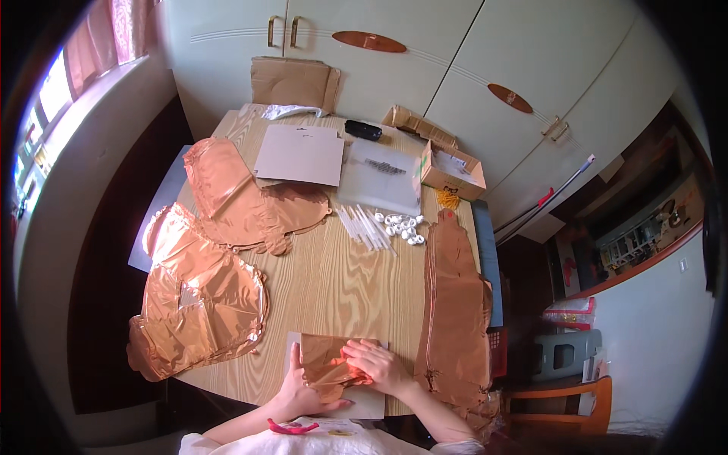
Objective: Folding and packaging rose-gold foil balloons with cardboard inserts and cards.
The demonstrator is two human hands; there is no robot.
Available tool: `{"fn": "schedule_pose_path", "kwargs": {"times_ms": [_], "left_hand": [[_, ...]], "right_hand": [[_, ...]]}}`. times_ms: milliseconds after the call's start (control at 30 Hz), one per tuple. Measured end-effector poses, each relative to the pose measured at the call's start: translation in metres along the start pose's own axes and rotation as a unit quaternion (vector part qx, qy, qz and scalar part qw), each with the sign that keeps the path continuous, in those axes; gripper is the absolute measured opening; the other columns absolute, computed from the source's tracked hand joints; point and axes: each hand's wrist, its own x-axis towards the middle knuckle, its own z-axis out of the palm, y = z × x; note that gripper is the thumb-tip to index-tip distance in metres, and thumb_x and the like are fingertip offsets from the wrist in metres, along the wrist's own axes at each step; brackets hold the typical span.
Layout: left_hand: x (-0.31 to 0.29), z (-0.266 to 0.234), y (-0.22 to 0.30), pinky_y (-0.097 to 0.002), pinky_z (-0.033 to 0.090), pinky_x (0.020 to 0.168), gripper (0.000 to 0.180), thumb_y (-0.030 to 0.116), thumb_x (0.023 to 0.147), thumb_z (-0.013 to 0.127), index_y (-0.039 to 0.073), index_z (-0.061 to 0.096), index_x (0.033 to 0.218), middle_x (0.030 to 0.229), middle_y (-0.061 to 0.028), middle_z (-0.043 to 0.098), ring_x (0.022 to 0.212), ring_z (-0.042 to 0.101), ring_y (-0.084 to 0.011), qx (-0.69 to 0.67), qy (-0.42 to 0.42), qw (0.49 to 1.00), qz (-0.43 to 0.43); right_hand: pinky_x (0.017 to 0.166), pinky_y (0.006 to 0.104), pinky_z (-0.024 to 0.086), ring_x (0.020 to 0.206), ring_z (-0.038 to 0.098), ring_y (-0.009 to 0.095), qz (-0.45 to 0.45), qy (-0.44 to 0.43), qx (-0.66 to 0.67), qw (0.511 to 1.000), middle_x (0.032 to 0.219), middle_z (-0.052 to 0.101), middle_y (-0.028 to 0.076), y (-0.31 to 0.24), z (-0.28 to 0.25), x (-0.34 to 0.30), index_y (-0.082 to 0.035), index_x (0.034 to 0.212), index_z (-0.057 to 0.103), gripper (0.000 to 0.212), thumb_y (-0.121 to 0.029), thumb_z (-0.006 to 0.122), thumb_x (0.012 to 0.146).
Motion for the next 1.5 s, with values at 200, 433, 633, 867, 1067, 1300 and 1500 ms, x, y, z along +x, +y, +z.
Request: {"fn": "schedule_pose_path", "kwargs": {"times_ms": [200, 433, 633, 867, 1067, 1300, 1500], "left_hand": [[0.001, 0.01, -0.006, -0.0714, 0.005, 0.112, 0.083, 0.077, 0.072, 0.059, 0.03, 0.052, 0.14, 0.141, 0.0016, 0.054, 0.14, 0.038, -0.0291, -0.006, 0.007, 1.0, -0.02], [0.004, -0.002, -0.002, -0.0744, 0.01, 0.109, 0.083, 0.068, 0.069, 0.068, 0.022, 0.055, 0.137, 0.141, -0.0025, 0.053, 0.136, 0.04, -0.0337, -0.065, -0.003, 0.998, -0.02], [0.003, -0.002, -0.001, -0.0744, 0.015, 0.107, 0.071, 0.059, 0.073, 0.07, 0.02, 0.061, 0.131, 0.128, -0.0012, 0.061, 0.125, 0.048, -0.0308, -0.062, 0.047, 0.997, 0.0], [0.007, -0.014, 0.003, -0.0754, 0.017, 0.105, 0.058, 0.059, 0.082, 0.061, 0.023, 0.063, 0.127, 0.128, -0.0053, 0.06, 0.13, 0.044, -0.0332, -0.004, -0.025, 1.0, -0.008], [0.006, -0.011, 0.003, -0.0777, 0.022, 0.1, 0.064, 0.064, 0.083, 0.058, 0.025, 0.056, 0.134, 0.147, -0.0147, 0.042, 0.137, 0.036, -0.0379, 0.038, -0.007, 0.999, 0.011], [0.009, -0.015, 0.004, -0.0789, 0.024, 0.098, 0.065, 0.064, 0.082, 0.059, 0.031, 0.053, 0.138, 0.149, -0.012, 0.04, 0.139, 0.032, -0.0403, 0.041, -0.005, 0.999, 0.01], [0.011, -0.018, 0.005, -0.0794, 0.024, 0.097, 0.065, 0.065, 0.082, 0.058, 0.031, 0.053, 0.138, 0.149, -0.012, 0.04, 0.139, 0.031, -0.0415, 0.05, -0.007, 0.999, 0.01]], "right_hand": [[0.107, 0.0402, 0.046, 0.121, 0.06, 0.024, 0.011, 0.009, -0.011, 1.0, 0.126, 0.065, 0.008, -0.003, 0.01, -0.012, -0.003, 0.106, 0.067, 0.02, -0.011, 0.059, 0.089], [0.106, 0.0418, 0.047, 0.118, 0.062, 0.025, 0.012, 0.009, -0.022, 1.0, 0.122, 0.067, 0.01, -0.002, 0.014, -0.013, -0.002, 0.107, 0.067, 0.02, -0.011, 0.061, 0.089], [0.105, 0.0415, 0.048, 0.117, 0.063, 0.024, 0.022, 0.009, -0.03, 0.999, 0.121, 0.067, 0.01, 0.0, 0.016, -0.016, -0.002, 0.108, 0.066, 0.021, -0.013, 0.061, 0.091], [0.103, 0.0413, 0.049, 0.114, 0.065, 0.026, 0.041, 0.062, 0.042, 0.996, 0.115, 0.07, 0.008, 0.004, -0.002, 0.004, -0.006, 0.109, 0.066, 0.028, -0.01, 0.072, 0.082], [0.072, 0.0368, 0.056, 0.088, 0.071, 0.027, 0.267, 0.004, 0.171, 0.948, 0.101, 0.071, 0.014, 0.043, -0.019, 0.035, -0.006, 0.114, 0.064, 0.031, -0.021, 0.071, 0.087], [0.069, 0.0342, 0.053, 0.073, 0.069, 0.02, 0.357, -0.102, 0.186, 0.91, 0.085, 0.074, 0.013, 0.044, -0.036, 0.058, -0.004, 0.102, 0.073, 0.026, -0.027, 0.067, 0.091], [0.072, 0.0324, 0.053, 0.073, 0.067, 0.017, 0.346, -0.09, 0.207, 0.911, 0.086, 0.074, 0.011, 0.055, -0.024, 0.05, -0.006, 0.101, 0.074, 0.023, -0.025, 0.069, 0.09]]}}
